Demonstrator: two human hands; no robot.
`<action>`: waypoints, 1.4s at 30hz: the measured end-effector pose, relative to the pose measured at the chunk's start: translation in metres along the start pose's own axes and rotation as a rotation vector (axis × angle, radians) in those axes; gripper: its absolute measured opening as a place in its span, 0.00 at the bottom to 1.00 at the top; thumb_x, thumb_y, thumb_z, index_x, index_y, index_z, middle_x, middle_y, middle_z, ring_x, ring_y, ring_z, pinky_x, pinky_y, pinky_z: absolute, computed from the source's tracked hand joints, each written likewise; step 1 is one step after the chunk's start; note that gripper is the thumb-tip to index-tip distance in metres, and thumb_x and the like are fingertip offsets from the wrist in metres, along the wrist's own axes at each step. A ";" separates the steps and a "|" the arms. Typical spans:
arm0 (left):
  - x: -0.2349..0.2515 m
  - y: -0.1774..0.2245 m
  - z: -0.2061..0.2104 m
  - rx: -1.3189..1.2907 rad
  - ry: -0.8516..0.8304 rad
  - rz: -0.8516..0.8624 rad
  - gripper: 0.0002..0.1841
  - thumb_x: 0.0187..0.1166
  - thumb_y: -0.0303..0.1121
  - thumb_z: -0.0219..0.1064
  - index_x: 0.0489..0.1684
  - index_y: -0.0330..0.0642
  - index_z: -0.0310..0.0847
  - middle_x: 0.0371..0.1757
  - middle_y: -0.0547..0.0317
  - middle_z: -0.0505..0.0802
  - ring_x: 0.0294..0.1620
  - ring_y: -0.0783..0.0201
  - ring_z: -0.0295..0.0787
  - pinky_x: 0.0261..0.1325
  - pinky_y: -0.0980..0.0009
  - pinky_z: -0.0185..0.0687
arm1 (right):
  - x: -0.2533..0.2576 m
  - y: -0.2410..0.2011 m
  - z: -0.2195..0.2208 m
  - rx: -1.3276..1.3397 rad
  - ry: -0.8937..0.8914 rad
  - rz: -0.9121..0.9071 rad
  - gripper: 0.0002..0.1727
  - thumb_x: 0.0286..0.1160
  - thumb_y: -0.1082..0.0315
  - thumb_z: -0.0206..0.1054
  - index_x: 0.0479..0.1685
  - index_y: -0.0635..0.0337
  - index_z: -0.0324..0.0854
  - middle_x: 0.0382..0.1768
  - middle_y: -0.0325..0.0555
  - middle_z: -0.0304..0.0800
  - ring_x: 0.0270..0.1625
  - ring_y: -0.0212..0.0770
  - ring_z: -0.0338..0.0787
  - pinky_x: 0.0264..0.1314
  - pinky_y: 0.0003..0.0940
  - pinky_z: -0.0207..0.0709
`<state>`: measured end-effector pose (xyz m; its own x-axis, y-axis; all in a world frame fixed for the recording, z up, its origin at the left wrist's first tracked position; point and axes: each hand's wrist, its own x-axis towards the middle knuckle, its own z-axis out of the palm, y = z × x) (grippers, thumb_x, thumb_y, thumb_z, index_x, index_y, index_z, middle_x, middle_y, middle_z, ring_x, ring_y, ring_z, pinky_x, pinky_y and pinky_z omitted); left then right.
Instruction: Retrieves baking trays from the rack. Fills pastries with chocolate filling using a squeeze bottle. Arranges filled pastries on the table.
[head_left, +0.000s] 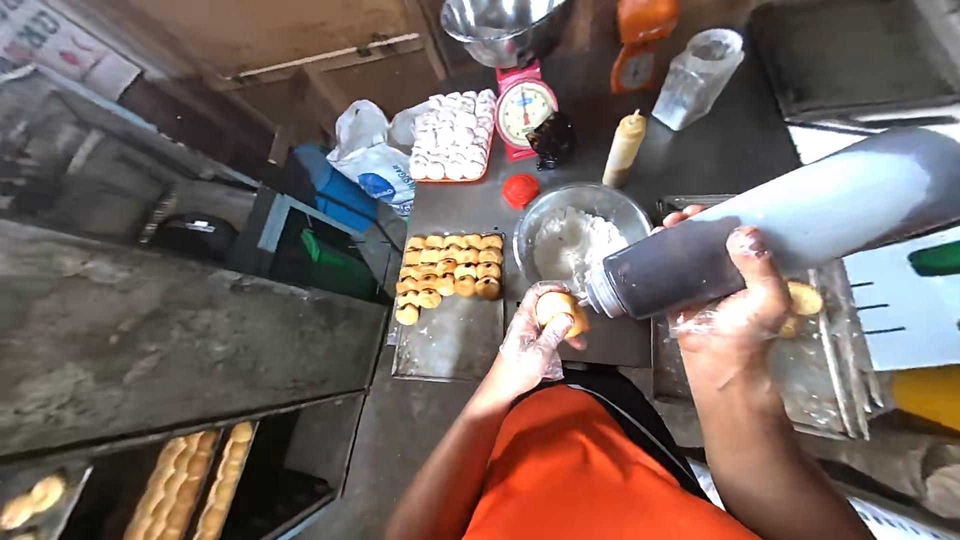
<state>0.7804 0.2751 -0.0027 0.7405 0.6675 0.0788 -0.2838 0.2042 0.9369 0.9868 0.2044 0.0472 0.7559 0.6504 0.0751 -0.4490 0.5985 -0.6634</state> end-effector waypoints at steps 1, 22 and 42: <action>-0.002 0.000 -0.002 -0.011 0.004 0.006 0.24 0.85 0.29 0.60 0.76 0.30 0.60 0.57 0.40 0.86 0.45 0.51 0.92 0.46 0.55 0.93 | -0.002 0.004 0.006 0.004 -0.003 -0.006 0.19 0.82 0.55 0.60 0.63 0.56 0.80 0.64 0.53 0.88 0.69 0.50 0.86 0.73 0.50 0.81; -0.003 0.021 -0.035 0.112 -0.038 0.126 0.25 0.90 0.40 0.59 0.76 0.30 0.62 0.56 0.46 0.88 0.46 0.54 0.93 0.48 0.56 0.94 | -0.015 0.034 0.030 0.023 -0.077 0.018 0.25 0.74 0.54 0.73 0.65 0.59 0.81 0.62 0.55 0.89 0.66 0.51 0.89 0.68 0.51 0.84; -0.014 0.030 -0.044 0.339 -0.024 0.100 0.22 0.94 0.39 0.48 0.73 0.29 0.70 0.62 0.45 0.86 0.44 0.59 0.91 0.41 0.63 0.93 | -0.008 0.039 0.027 -0.114 -0.259 0.042 0.27 0.64 0.61 0.80 0.63 0.62 0.81 0.58 0.60 0.90 0.61 0.57 0.90 0.66 0.57 0.84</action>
<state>0.7348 0.3036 0.0095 0.7342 0.6546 0.1804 -0.1402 -0.1138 0.9836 0.9507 0.2349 0.0410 0.5846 0.7799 0.2238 -0.4099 0.5219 -0.7481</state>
